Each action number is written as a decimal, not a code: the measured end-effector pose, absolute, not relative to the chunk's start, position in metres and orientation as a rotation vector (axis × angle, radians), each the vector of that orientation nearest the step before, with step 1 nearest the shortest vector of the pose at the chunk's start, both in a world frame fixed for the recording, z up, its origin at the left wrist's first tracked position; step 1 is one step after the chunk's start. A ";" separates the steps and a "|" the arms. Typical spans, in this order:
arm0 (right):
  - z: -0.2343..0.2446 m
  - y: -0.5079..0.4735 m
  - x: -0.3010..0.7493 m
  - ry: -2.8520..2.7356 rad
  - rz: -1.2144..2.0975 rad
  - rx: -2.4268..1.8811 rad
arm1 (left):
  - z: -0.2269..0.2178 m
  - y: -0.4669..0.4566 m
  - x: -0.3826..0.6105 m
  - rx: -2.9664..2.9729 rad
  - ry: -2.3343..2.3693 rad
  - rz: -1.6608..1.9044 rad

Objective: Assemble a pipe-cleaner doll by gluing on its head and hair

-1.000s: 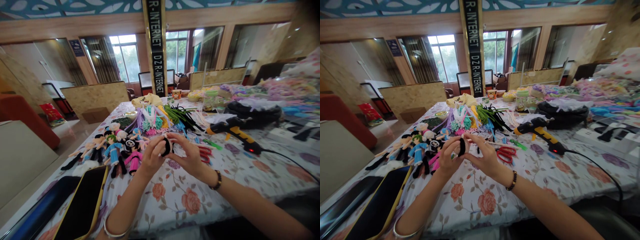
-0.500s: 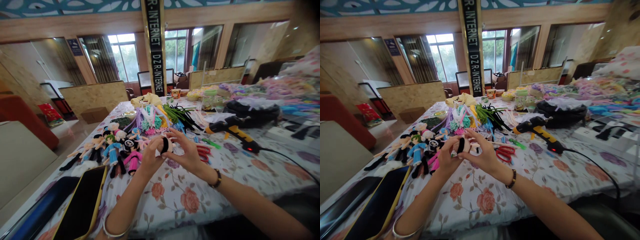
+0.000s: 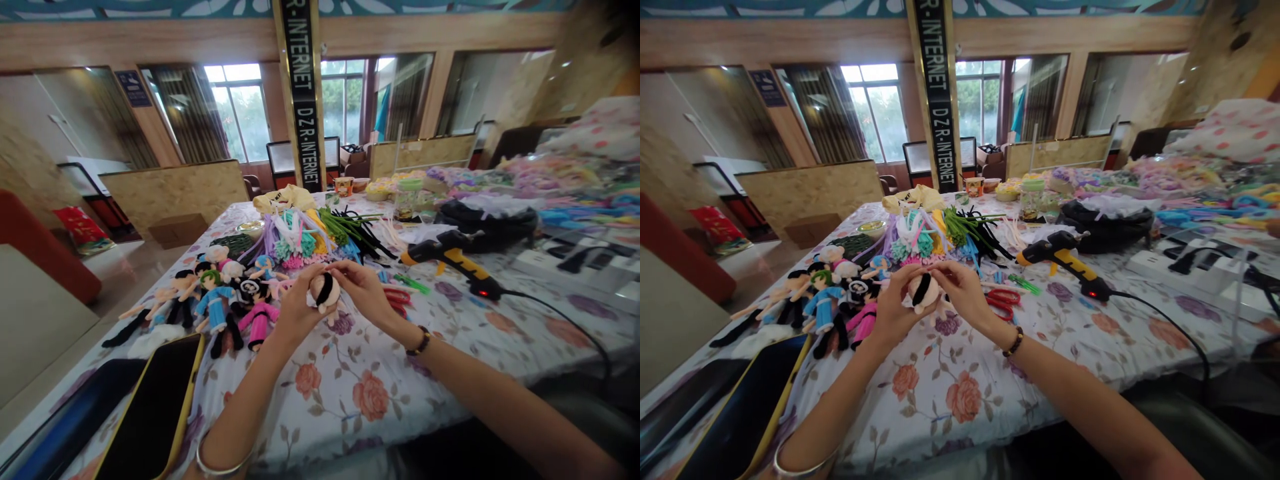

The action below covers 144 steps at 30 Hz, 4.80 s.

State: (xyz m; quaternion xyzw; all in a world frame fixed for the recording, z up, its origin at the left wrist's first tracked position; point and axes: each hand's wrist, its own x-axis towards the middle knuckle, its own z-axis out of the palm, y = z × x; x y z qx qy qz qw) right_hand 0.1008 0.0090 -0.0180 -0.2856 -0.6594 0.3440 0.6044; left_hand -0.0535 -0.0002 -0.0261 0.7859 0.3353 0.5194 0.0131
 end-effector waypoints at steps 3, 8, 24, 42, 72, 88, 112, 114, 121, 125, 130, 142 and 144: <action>-0.019 0.014 0.102 -1.513 0.830 -0.680 | -0.025 0.000 -0.051 2.375 1.008 1.607; -0.018 0.008 0.100 -1.572 0.659 -0.726 | -0.019 -0.002 -0.047 2.283 0.907 1.629; -0.005 0.037 0.139 -1.460 0.416 -0.934 | -0.010 0.016 -0.062 1.786 1.089 1.884; -0.041 0.063 0.133 -2.682 -0.399 -0.921 | -0.008 0.018 -0.065 1.878 1.035 1.933; -0.022 -0.001 0.089 -1.835 0.602 -0.651 | -0.025 0.013 -0.065 2.921 1.070 2.018; -0.026 0.004 0.089 -1.770 0.781 -0.538 | -0.023 0.011 -0.060 2.755 0.986 1.915; -0.007 0.003 0.117 -1.775 1.070 -0.504 | -0.001 -0.014 -0.040 1.933 0.760 1.584; -0.006 0.001 0.117 -1.807 0.988 -0.549 | -0.001 -0.015 -0.039 1.958 0.745 1.575; -0.007 0.004 0.118 -1.902 0.768 -0.613 | -0.002 -0.017 -0.037 1.995 0.746 1.566; -0.011 0.005 0.120 -1.920 0.755 -0.620 | -0.003 -0.016 -0.036 2.002 0.721 1.559; -0.012 0.006 0.121 -1.925 0.757 -0.586 | -0.003 -0.017 -0.036 2.017 0.722 1.545; -0.014 0.009 0.120 -1.985 0.558 -0.559 | -0.002 -0.017 -0.042 2.300 0.919 1.523; -0.014 0.010 0.120 -2.004 0.484 -0.550 | -0.003 -0.016 -0.042 2.301 0.941 1.535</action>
